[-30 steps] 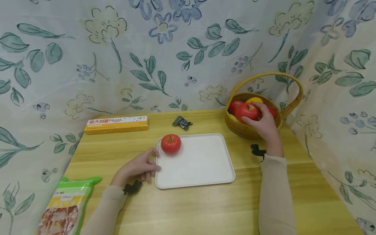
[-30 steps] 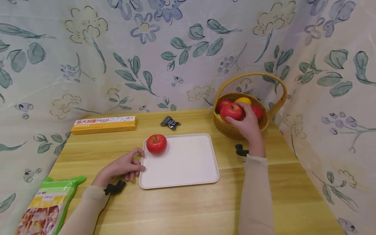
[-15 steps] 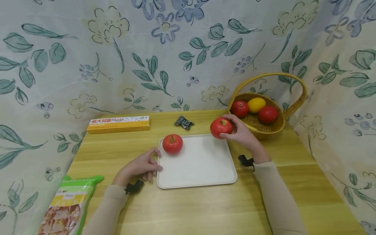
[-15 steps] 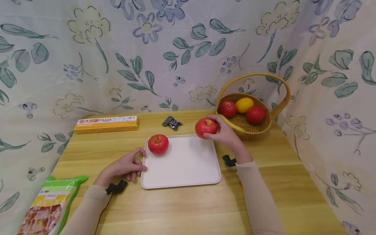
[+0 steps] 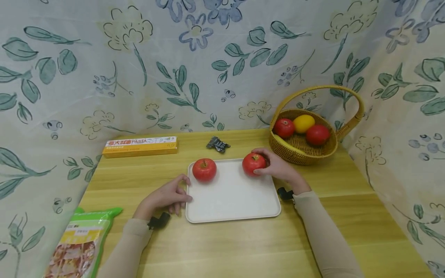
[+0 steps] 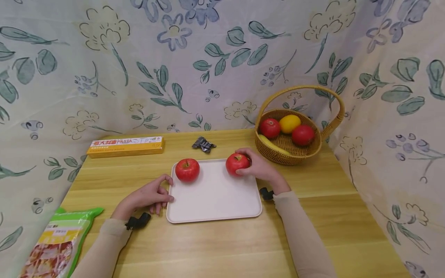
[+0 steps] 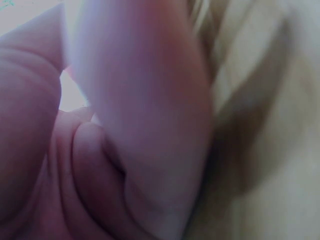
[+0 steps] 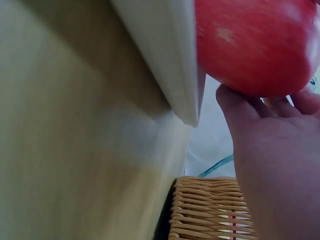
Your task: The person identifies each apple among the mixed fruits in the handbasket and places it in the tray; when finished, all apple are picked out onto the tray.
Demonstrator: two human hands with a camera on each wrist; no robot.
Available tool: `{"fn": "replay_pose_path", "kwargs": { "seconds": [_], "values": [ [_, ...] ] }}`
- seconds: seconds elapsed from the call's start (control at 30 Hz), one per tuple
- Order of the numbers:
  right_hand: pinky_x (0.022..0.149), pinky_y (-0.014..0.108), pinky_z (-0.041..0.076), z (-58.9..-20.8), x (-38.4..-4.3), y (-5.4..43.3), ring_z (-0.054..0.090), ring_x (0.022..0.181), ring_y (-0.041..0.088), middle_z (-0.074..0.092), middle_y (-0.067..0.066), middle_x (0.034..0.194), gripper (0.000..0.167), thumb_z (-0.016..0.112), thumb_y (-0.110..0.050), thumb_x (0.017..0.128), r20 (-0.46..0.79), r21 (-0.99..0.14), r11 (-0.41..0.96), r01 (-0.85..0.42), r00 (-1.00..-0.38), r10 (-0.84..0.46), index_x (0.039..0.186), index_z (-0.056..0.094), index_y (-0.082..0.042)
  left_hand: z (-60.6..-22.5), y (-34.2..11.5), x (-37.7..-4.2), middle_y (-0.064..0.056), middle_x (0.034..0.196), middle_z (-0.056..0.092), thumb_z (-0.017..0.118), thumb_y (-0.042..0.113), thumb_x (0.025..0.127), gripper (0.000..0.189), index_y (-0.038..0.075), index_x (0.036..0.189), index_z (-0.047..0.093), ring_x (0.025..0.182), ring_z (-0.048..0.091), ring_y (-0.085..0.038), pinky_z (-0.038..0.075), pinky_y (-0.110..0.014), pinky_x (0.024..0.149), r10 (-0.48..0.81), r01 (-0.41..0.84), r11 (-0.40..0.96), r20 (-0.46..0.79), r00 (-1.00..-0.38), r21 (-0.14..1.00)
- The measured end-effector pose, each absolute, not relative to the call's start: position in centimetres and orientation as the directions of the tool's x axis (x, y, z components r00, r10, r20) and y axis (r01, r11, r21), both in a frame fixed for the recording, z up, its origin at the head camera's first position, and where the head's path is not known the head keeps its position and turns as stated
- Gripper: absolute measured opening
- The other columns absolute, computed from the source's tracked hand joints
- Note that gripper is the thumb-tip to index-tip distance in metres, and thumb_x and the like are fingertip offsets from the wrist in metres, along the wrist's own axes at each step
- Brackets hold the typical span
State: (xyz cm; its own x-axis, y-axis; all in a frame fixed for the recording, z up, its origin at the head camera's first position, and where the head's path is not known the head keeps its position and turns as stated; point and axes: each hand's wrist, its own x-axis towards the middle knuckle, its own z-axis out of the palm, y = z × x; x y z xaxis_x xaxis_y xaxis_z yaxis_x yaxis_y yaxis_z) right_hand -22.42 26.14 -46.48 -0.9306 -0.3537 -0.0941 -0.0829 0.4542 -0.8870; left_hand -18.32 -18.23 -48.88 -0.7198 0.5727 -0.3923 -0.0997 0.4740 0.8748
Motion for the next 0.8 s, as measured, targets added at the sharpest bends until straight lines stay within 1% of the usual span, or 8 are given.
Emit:
{"fn": "replay_pose_path", "kwargs": {
  "seconds": [0.17,0.43,0.53,0.63,0.7,0.8],
  "values": [
    [0.122,0.063,0.039,-46.5,-22.3,26.2,0.043,0.146,0.040,0.045,0.018,0.158,0.082,0.086,-0.013,0.086,-0.098,-0.889,0.447,-0.100,-0.912,-0.398,0.154,0.041,-0.013,-49.0,-18.3,-18.3,-0.005,0.074,0.071,0.079,0.026,0.097,0.058,0.014,0.137,0.039,0.048,0.065,-0.016,0.049,-0.024,0.044,0.572,-0.099,0.476,-0.393,-0.720,0.874],
    [0.122,0.065,0.038,-46.4,-22.2,26.2,0.040,0.147,0.040,0.040,0.017,0.159,0.086,0.086,-0.011,0.085,-0.132,-0.899,0.432,-0.078,-0.890,-0.437,0.155,0.037,-0.017,-49.0,-18.3,-18.2,-0.005,0.074,0.071,0.080,0.027,0.096,0.058,0.014,0.136,0.039,0.048,0.065,-0.016,0.049,-0.024,0.044,0.565,-0.106,0.481,-0.401,-0.721,0.870],
    [0.125,0.066,0.033,-46.3,-22.2,26.4,0.036,0.151,0.041,0.037,0.017,0.164,0.090,0.086,-0.012,0.085,-0.131,-0.900,0.428,-0.085,-0.883,-0.450,0.159,0.033,-0.017,-49.0,-18.3,-18.2,-0.005,0.075,0.072,0.080,0.027,0.097,0.058,0.014,0.137,0.039,0.048,0.065,-0.016,0.050,-0.024,0.045,0.566,-0.107,0.481,-0.401,-0.720,0.870],
    [0.129,0.067,0.025,-45.6,-22.2,26.8,0.030,0.156,0.042,0.032,0.017,0.169,0.094,0.086,-0.015,0.086,-0.112,-0.898,0.425,-0.110,-0.879,-0.463,0.162,0.030,-0.015,-48.9,-18.3,-18.3,-0.006,0.075,0.072,0.080,0.027,0.097,0.058,0.013,0.136,0.039,0.048,0.065,-0.016,0.049,-0.024,0.045,0.566,-0.107,0.479,-0.400,-0.721,0.871],
    [0.131,0.066,0.019,-45.0,-22.1,27.3,0.027,0.159,0.042,0.031,0.017,0.171,0.093,0.086,-0.015,0.088,-0.077,-0.898,0.417,-0.144,-0.879,-0.470,0.162,0.029,-0.012,-48.9,-18.3,-18.3,-0.005,0.075,0.072,0.079,0.027,0.097,0.058,0.013,0.137,0.039,0.048,0.065,-0.016,0.049,-0.024,0.045,0.566,-0.108,0.479,-0.400,-0.721,0.871],
    [0.132,0.065,0.015,-43.5,-21.9,28.1,0.024,0.161,0.043,0.032,0.018,0.171,0.089,0.083,-0.013,0.090,-0.005,-0.892,0.403,-0.205,-0.886,-0.463,0.161,0.030,-0.008,-48.9,-18.2,-18.3,-0.005,0.074,0.071,0.079,0.027,0.097,0.058,0.014,0.137,0.039,0.048,0.065,-0.016,0.050,-0.024,0.045,0.566,-0.107,0.479,-0.400,-0.721,0.871]
  ]
}}
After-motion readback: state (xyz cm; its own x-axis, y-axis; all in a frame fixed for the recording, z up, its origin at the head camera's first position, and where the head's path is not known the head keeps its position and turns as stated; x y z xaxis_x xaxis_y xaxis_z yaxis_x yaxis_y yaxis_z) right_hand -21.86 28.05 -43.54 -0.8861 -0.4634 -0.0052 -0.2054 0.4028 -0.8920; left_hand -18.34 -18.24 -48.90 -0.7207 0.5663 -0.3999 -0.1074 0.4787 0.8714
